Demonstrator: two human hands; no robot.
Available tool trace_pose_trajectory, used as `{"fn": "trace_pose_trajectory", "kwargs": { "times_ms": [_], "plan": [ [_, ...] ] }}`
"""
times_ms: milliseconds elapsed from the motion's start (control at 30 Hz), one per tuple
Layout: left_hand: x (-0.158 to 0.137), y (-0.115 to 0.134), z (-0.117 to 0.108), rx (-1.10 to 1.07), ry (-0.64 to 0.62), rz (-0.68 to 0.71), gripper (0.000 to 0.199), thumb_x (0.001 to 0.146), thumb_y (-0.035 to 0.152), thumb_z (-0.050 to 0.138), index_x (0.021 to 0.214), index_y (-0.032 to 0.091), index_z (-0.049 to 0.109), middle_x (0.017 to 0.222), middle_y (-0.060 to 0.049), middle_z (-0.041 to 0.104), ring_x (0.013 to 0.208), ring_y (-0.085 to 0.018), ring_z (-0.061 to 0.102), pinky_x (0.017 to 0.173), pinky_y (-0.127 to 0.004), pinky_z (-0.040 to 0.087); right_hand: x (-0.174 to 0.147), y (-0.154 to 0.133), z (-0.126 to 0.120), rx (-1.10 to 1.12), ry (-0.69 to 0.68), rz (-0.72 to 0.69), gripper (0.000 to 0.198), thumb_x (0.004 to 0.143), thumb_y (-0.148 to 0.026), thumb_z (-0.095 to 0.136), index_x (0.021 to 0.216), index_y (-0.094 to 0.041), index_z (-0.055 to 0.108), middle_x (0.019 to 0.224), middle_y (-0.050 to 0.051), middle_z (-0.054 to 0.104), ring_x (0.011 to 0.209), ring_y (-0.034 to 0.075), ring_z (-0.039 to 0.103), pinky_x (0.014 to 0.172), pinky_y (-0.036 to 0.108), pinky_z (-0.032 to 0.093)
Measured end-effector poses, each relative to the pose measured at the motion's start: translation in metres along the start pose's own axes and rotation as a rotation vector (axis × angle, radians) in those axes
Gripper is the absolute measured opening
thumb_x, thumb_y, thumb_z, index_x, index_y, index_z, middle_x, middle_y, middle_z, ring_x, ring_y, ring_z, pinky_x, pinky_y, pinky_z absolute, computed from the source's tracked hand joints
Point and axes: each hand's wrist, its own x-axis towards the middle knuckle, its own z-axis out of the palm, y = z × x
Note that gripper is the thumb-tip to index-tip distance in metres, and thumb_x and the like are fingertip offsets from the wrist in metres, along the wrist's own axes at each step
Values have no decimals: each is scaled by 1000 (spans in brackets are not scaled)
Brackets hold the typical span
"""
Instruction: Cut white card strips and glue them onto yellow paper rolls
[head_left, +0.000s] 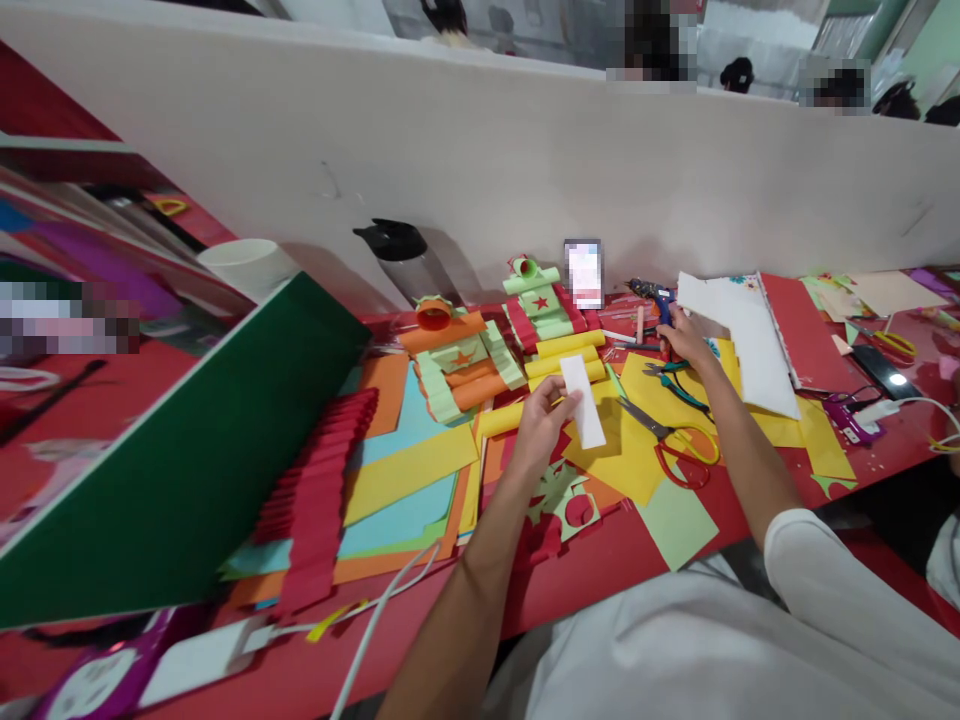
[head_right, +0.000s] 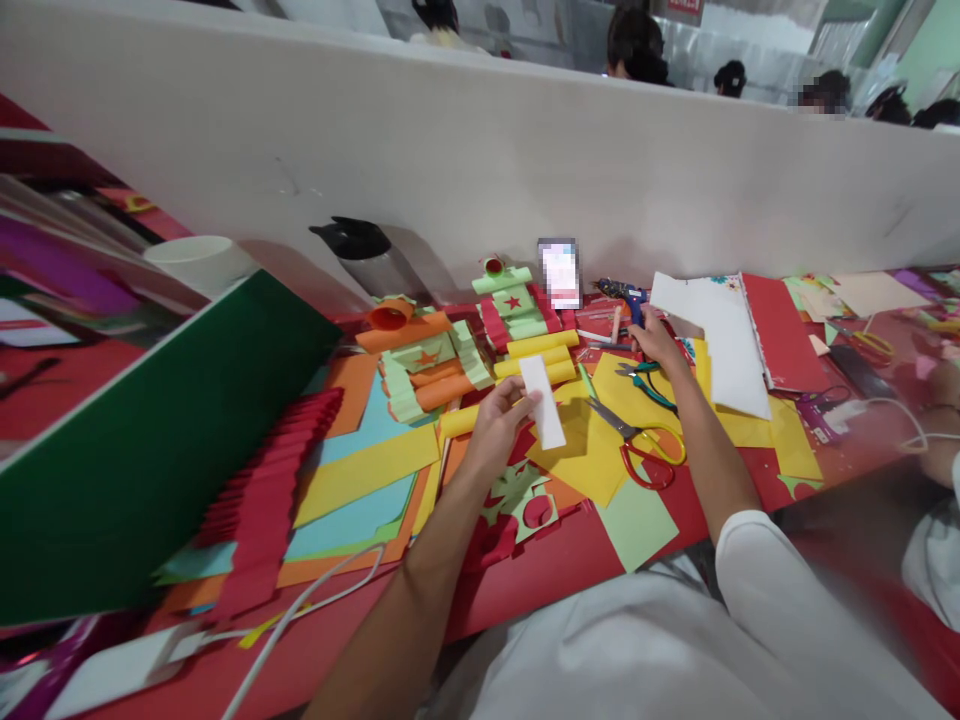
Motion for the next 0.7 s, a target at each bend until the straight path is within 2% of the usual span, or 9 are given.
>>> {"fn": "trace_pose_trajectory", "kwargs": {
  "times_ms": [133,267,400,600,700],
  "plan": [
    [0,0,0,-9,7,0,38,70,45,87,88,21,63,83,1,59,71,-12,55,62,-21,46,3,3,6,254,-82,-44,37,83,-31,63,118,-24,52,76,-5,69,60,16,66,66,30,58],
    [0,2,2,-40,14,-12,40,70,44,87,91,21,62,85,1,62,71,-12,55,62,-21,45,-1,-1,9,330,-225,-140,31,81,-41,72,100,-26,52,83,-3,71,76,18,72,79,35,63],
    [-1,5,3,-50,37,-10,40,70,44,86,90,22,60,84,1,62,72,-13,56,64,-22,46,-10,-14,15,318,-240,-165,34,82,-41,76,104,-27,54,87,-1,73,87,22,74,88,40,63],
    [-1,6,3,-47,76,13,40,70,45,85,88,23,58,76,4,55,67,-12,54,62,-23,46,-23,-29,27,360,-280,-213,49,75,-39,84,116,-25,62,110,5,74,108,24,70,93,39,62],
    [0,5,3,-82,96,10,40,70,45,85,89,23,58,76,4,55,66,-12,54,61,-23,47,-27,-32,26,431,-363,-219,51,77,-43,84,119,-24,62,104,3,73,97,21,70,91,36,62]
  ]
}}
